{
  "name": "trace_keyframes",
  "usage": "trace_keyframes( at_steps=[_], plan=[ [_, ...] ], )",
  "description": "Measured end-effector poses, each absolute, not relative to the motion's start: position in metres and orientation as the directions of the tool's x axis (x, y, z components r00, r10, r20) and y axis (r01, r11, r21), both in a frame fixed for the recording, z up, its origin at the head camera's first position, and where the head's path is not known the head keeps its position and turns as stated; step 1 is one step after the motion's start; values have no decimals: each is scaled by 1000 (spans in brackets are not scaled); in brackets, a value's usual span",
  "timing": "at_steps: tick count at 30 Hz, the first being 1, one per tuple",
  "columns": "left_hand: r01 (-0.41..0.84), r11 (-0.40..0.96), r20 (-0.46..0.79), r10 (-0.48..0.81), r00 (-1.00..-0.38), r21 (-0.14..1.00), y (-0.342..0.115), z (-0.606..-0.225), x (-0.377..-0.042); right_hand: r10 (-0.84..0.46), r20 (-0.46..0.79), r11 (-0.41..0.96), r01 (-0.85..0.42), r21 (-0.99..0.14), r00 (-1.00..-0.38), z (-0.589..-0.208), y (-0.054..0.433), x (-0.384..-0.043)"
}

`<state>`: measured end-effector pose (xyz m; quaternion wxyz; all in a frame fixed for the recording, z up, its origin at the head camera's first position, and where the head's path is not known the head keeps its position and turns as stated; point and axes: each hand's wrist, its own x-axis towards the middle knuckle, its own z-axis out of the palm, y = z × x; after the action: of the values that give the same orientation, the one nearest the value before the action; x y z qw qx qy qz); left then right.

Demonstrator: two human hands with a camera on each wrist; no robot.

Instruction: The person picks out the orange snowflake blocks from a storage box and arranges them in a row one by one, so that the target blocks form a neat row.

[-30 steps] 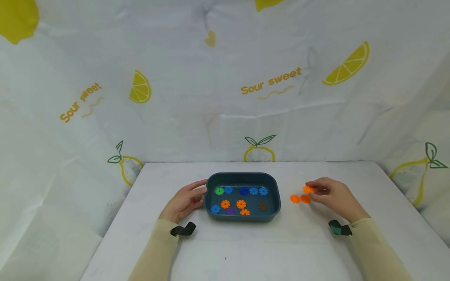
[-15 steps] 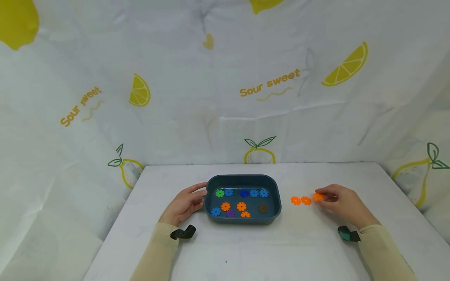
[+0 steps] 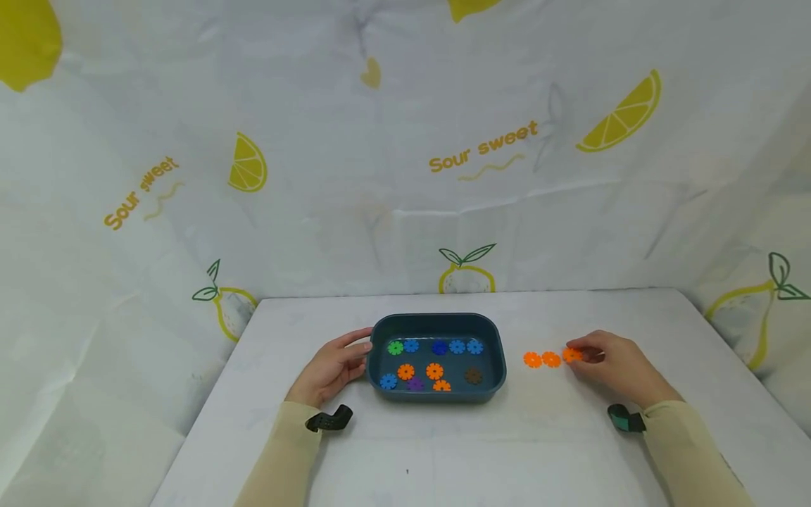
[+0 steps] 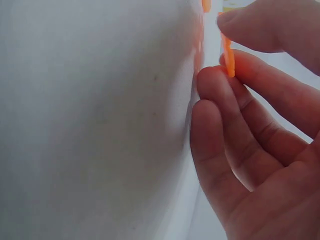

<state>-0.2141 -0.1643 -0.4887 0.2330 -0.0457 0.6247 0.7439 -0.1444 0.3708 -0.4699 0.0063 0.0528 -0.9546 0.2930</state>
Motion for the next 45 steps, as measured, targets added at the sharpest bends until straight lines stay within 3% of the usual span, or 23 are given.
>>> trace_keyframes(
  at_steps=[45],
  plan=[
    [-418,-107,-380,262,-887,902,-162,-487,-217,-118,31,855,-117,-505,-993,-469,365,-147]
  ],
)
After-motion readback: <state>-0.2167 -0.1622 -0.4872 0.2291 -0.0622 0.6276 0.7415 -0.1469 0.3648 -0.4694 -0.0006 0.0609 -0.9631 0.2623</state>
